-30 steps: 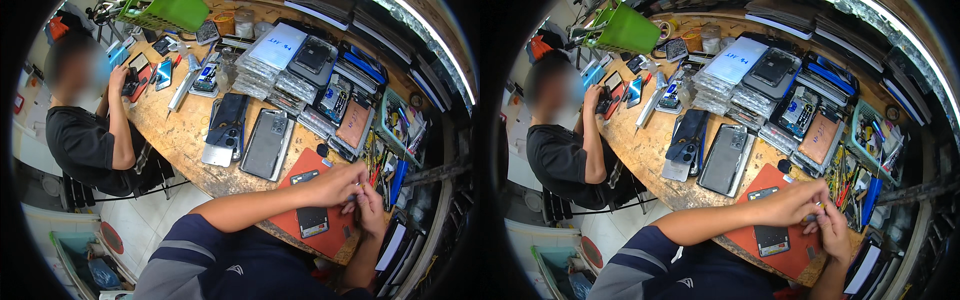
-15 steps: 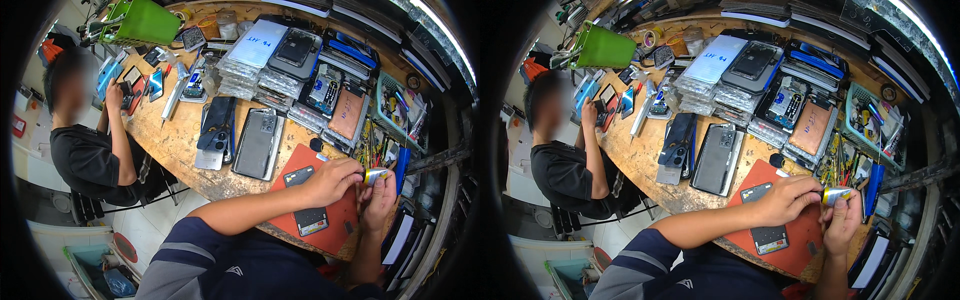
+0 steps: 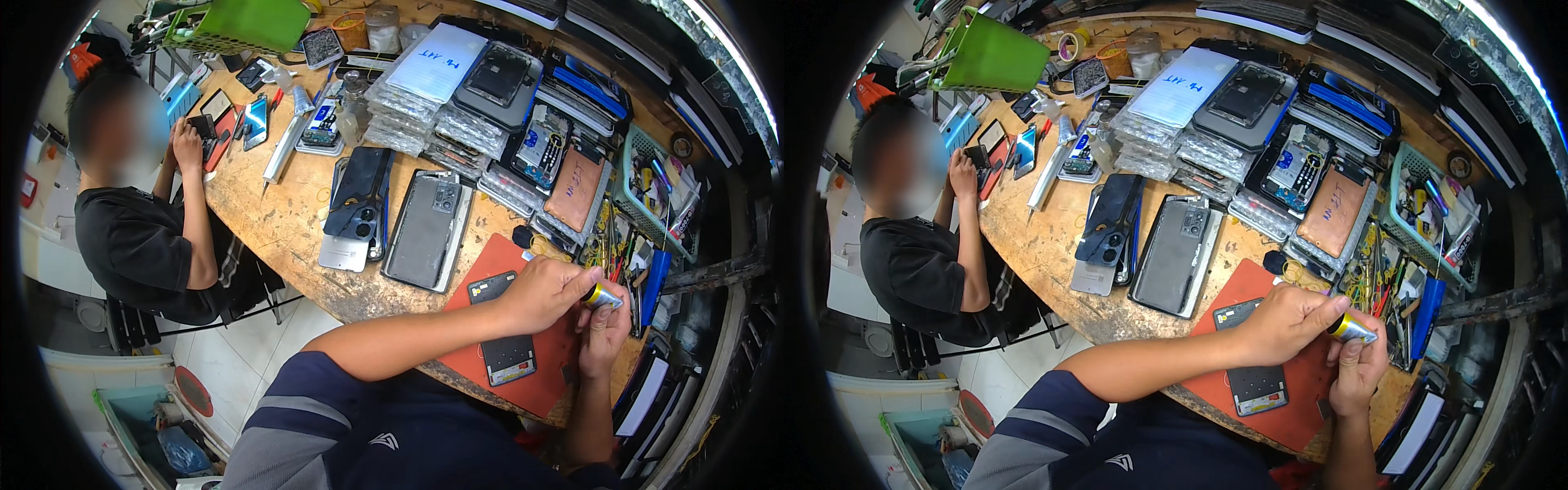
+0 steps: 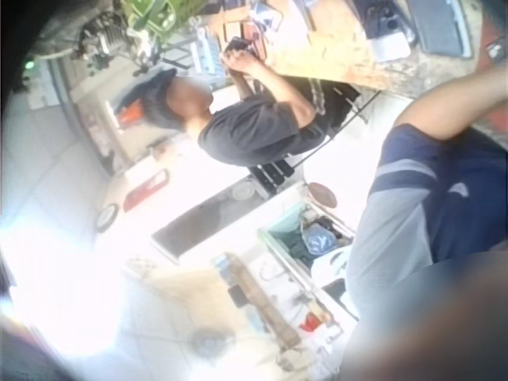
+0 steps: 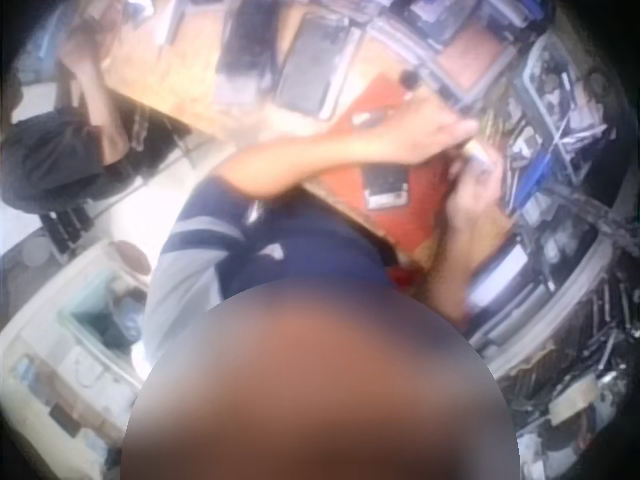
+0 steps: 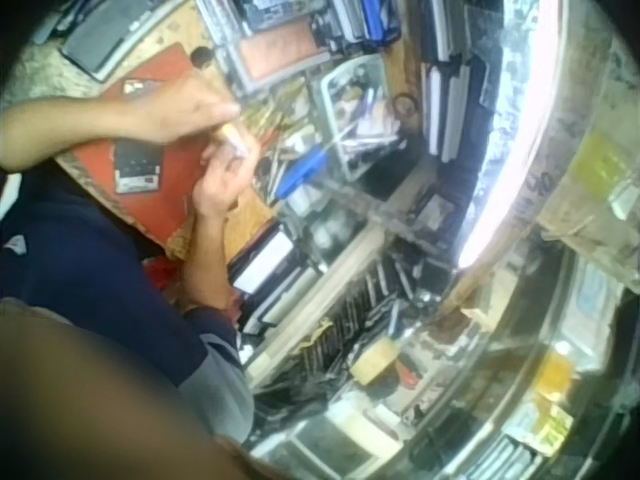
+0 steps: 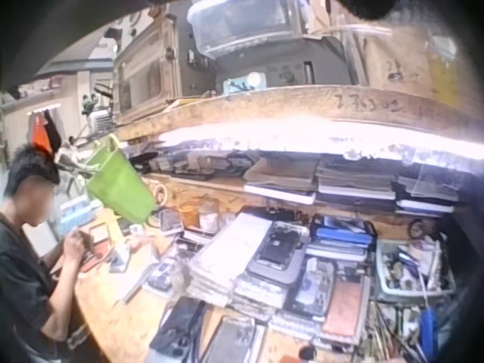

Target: The person uses a wooden stick to scrape adhesive from the back of a disassembled smartphone, then applies glue from a small bottle along the frame edges. The person aligns and presses a replacement screen onto the phone body, then wipes the screen surface with a cloth.

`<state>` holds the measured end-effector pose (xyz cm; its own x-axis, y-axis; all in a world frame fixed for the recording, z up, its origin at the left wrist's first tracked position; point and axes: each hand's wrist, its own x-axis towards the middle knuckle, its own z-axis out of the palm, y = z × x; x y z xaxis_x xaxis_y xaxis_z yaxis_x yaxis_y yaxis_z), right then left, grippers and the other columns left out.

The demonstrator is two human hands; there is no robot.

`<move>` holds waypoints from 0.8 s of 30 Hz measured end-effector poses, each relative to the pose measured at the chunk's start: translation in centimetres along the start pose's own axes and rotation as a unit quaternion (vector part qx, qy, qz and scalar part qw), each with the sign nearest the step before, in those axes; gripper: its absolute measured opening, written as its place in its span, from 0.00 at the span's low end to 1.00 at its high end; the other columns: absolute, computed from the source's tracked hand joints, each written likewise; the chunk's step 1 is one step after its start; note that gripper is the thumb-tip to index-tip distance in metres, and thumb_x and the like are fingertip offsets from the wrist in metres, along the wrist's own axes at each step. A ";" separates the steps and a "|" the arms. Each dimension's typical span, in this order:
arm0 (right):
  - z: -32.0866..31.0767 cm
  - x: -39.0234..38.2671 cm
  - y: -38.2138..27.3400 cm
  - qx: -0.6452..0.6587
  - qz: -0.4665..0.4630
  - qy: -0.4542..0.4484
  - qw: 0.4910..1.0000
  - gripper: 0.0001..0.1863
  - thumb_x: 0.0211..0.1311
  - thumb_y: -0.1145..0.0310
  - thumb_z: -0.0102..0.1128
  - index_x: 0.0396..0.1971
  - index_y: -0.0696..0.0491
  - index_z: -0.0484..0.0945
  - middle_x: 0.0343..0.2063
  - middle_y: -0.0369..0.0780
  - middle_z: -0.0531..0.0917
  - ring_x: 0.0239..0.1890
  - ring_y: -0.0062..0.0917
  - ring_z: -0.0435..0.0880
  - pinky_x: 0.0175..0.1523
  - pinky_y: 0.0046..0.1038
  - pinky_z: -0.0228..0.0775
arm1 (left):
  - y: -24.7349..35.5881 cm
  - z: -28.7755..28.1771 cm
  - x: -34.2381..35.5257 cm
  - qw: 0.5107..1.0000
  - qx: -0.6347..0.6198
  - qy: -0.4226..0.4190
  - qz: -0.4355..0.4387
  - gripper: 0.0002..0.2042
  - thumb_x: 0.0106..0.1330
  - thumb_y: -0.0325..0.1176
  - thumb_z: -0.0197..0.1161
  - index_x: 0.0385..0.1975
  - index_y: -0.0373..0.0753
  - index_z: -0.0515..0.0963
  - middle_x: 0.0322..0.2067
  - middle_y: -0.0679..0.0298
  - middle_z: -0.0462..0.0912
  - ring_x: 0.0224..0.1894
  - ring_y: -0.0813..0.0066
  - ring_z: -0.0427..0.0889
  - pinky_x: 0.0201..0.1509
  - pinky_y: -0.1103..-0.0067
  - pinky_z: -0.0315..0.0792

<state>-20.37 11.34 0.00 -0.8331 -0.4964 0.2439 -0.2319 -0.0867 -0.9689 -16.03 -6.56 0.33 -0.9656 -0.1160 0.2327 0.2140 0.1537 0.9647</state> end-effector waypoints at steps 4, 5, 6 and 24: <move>-1.1 0.8 0.2 0.028 -0.006 0.047 0.998 0.24 0.82 0.53 0.53 0.57 0.62 0.72 0.30 0.34 0.77 0.29 0.14 0.72 0.34 0.18 0.64 | 1.9 -2.1 1.0 0.999 0.022 0.030 0.009 0.27 0.84 0.55 0.46 0.38 0.34 0.80 0.28 0.59 0.79 0.33 0.70 0.81 0.40 0.71 0.75; -1.5 1.2 0.2 0.061 -0.001 0.055 0.997 0.24 0.83 0.53 0.51 0.58 0.61 0.71 0.30 0.34 0.76 0.30 0.14 0.72 0.36 0.18 0.63 | 3.1 -3.1 1.2 0.992 -0.041 0.078 0.091 0.27 0.84 0.56 0.43 0.42 0.36 0.79 0.33 0.59 0.79 0.38 0.69 0.80 0.44 0.71 0.74; -2.0 1.4 -0.1 0.051 0.008 0.073 0.996 0.24 0.83 0.53 0.51 0.58 0.61 0.71 0.30 0.34 0.77 0.30 0.14 0.72 0.36 0.17 0.63 | 4.8 -4.0 1.2 0.979 -0.095 0.111 0.141 0.28 0.84 0.58 0.40 0.46 0.37 0.77 0.38 0.59 0.79 0.43 0.68 0.80 0.49 0.71 0.74; -0.9 0.7 -0.7 -0.034 -0.011 0.047 0.998 0.23 0.79 0.66 0.60 0.68 0.60 0.73 0.33 0.34 0.83 0.29 0.09 0.75 0.34 0.14 0.67 | 17.9 -3.1 -5.0 0.855 -0.295 -0.066 0.421 0.18 0.71 0.43 0.61 0.53 0.36 0.77 0.45 0.56 0.81 0.49 0.63 0.79 0.53 0.69 0.74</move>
<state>-21.22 11.84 0.91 -0.8702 -0.4112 0.2714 -0.2820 -0.0361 -0.9587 -6.90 -6.24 16.84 -0.4316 -0.0908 0.8975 0.8416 -0.3986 0.3644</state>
